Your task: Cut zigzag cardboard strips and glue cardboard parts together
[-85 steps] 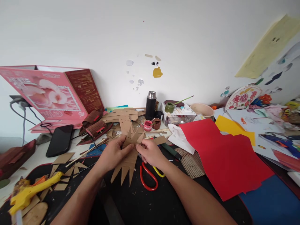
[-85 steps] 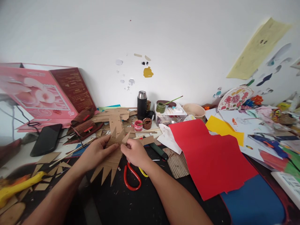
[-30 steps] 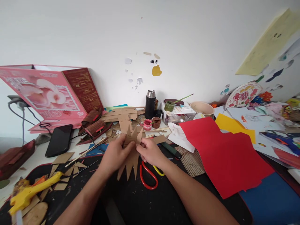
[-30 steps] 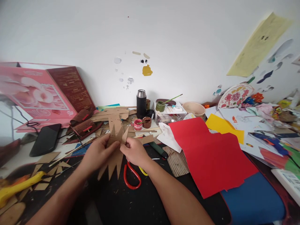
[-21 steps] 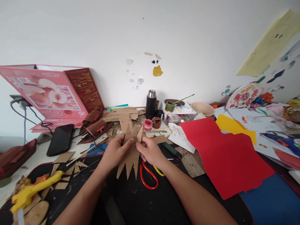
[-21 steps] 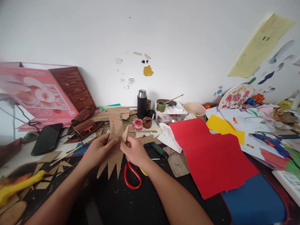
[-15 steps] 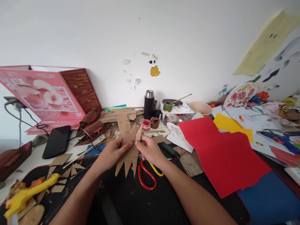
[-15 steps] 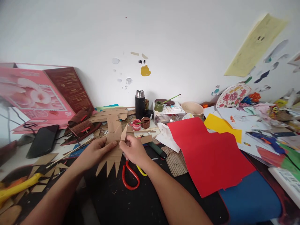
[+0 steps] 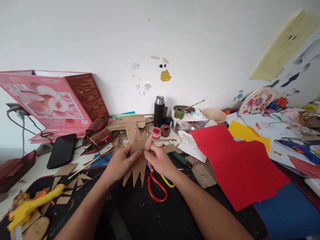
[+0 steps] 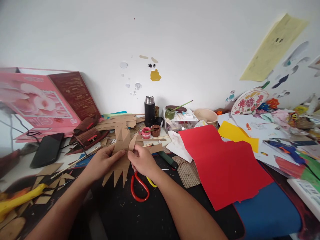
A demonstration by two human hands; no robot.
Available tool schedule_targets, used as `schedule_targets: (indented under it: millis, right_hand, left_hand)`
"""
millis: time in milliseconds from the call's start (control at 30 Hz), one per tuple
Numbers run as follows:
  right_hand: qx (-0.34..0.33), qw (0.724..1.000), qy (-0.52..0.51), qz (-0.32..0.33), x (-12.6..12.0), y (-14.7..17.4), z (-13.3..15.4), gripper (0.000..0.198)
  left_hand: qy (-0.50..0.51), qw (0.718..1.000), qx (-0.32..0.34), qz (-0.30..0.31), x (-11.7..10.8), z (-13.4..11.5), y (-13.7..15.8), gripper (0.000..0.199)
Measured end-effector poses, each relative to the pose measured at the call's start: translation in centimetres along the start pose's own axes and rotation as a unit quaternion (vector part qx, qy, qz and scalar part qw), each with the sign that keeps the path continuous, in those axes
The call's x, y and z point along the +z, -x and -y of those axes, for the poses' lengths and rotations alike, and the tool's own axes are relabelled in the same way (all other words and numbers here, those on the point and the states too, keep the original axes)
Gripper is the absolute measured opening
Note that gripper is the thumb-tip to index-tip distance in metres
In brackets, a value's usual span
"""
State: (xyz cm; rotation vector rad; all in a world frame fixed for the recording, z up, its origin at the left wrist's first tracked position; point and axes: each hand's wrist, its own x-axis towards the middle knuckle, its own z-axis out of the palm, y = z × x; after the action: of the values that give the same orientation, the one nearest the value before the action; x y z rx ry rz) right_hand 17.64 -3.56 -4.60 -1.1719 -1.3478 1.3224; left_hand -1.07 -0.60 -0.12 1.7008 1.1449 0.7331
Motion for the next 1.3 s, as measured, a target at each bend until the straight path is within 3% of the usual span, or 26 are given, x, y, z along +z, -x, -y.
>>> schedule_targets:
  millis: [1033, 1300]
  right_hand:
    - [-0.002, 0.998, 0.066, 0.023, 0.2, 0.7, 1.0, 0.012]
    - [-0.012, 0.997, 0.074, 0.028, -0.1, 0.7, 1.5, 0.015]
  left_hand:
    - [-0.044, 0.999, -0.013, 0.017, -0.7, -0.1, 0.1, 0.056]
    - [-0.005, 0.999, -0.009, 0.042, -0.7, 0.2, 0.1, 0.055]
